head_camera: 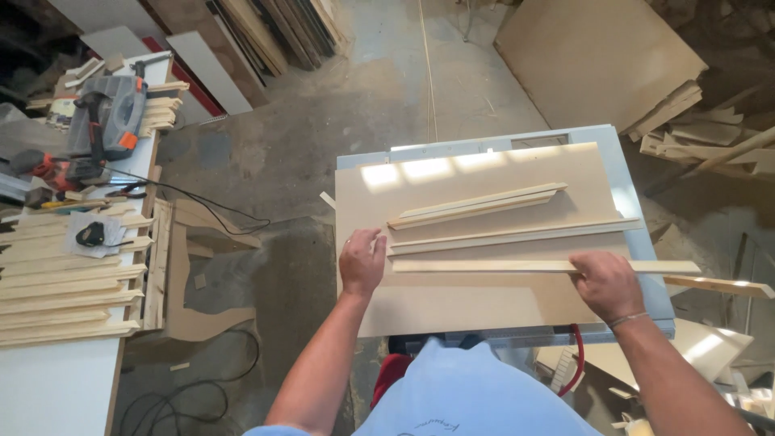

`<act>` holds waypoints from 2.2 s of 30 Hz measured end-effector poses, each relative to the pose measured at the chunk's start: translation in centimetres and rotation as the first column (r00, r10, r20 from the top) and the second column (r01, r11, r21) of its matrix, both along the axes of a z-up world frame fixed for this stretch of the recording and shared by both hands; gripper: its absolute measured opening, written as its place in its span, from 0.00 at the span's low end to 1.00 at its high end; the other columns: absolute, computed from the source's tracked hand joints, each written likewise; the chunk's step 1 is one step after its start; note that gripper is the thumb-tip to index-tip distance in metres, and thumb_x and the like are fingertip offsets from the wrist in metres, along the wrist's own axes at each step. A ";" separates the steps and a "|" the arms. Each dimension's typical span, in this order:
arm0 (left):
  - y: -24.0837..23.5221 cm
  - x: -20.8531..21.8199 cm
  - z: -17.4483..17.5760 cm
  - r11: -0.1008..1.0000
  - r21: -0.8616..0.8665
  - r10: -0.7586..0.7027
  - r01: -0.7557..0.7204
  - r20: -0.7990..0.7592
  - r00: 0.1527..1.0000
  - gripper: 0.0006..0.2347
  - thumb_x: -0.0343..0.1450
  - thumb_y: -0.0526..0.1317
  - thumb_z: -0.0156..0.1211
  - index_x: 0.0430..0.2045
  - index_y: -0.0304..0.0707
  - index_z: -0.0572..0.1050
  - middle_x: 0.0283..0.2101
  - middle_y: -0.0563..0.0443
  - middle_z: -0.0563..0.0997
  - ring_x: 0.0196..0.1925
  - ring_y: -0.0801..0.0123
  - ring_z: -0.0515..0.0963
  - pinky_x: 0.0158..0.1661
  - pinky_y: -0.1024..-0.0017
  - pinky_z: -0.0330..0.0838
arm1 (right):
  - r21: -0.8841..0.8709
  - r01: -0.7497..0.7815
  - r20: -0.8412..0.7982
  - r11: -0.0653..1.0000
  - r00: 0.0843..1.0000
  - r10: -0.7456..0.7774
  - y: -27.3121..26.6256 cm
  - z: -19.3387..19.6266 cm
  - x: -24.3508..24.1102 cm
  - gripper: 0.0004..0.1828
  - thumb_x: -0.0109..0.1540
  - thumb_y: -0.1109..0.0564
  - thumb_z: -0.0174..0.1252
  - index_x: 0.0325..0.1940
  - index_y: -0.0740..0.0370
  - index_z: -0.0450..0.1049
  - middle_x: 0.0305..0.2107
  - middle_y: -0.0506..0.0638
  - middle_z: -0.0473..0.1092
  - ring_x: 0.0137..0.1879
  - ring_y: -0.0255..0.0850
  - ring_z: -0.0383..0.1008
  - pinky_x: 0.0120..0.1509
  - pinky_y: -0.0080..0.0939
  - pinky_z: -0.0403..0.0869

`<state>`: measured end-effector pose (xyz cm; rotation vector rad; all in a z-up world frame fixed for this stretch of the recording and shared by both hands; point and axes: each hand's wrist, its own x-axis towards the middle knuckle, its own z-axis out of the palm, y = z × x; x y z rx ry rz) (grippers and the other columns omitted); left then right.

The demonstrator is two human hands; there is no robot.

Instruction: Measuring wooden slats, aligning them on a workbench using a square ruler, and applying wood glue to the joints for assembly.

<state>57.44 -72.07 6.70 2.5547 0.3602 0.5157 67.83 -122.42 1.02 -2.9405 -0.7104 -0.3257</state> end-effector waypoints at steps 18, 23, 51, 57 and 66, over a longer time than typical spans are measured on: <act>1.1 4.7 -0.7 0.842 0.424 -0.400 0.333 0.076 0.913 0.06 0.68 0.46 0.64 0.24 0.51 0.75 0.26 0.58 0.73 0.33 0.62 0.80 0.35 0.66 0.77 | 0.589 0.796 -0.651 0.141 0.570 -0.501 4.4 10.0 -5.6 0.31 0.66 0.48 0.53 0.72 0.57 0.63 0.61 0.67 0.66 0.66 0.63 0.65 0.66 0.61 0.69; 1.5 -2.5 4.0 0.936 0.322 -0.246 0.139 0.322 0.914 0.06 0.69 0.46 0.67 0.26 0.49 0.79 0.24 0.57 0.76 0.28 0.65 0.79 0.32 0.68 0.77 | 0.562 0.822 -0.740 0.092 0.550 -0.387 9.0 16.3 -7.5 0.47 0.64 0.59 0.59 0.82 0.58 0.43 0.67 0.81 0.53 0.69 0.74 0.60 0.59 0.63 0.75; 5.3 -10.6 0.1 0.869 0.269 -0.431 0.416 -0.001 0.902 0.22 0.63 0.47 0.70 0.54 0.53 0.77 0.62 0.44 0.74 0.61 0.49 0.75 0.58 0.51 0.71 | 0.058 0.306 -0.536 0.950 0.812 -0.229 17.9 7.7 -13.7 0.28 0.62 0.32 0.55 0.62 0.40 0.74 0.53 0.49 0.78 0.59 0.53 0.78 0.62 0.54 0.77; 4.3 -8.6 -3.9 0.776 0.328 -0.583 0.539 0.050 0.811 0.23 0.59 0.51 0.74 0.49 0.58 0.79 0.58 0.52 0.77 0.65 0.55 0.74 0.63 0.52 0.69 | 0.140 0.328 -0.370 0.934 0.893 -0.258 21.1 5.3 -16.0 0.28 0.59 0.30 0.61 0.55 0.47 0.76 0.44 0.50 0.77 0.55 0.50 0.79 0.60 0.49 0.77; 3.0 -8.6 -5.8 0.720 0.289 -0.688 0.631 0.180 0.703 0.19 0.59 0.55 0.74 0.40 0.55 0.80 0.49 0.54 0.80 0.60 0.54 0.78 0.61 0.56 0.72 | 0.162 0.513 -0.544 0.843 0.759 -0.358 27.0 5.5 -17.0 0.32 0.58 0.28 0.60 0.57 0.48 0.73 0.47 0.51 0.77 0.56 0.51 0.78 0.60 0.51 0.76</act>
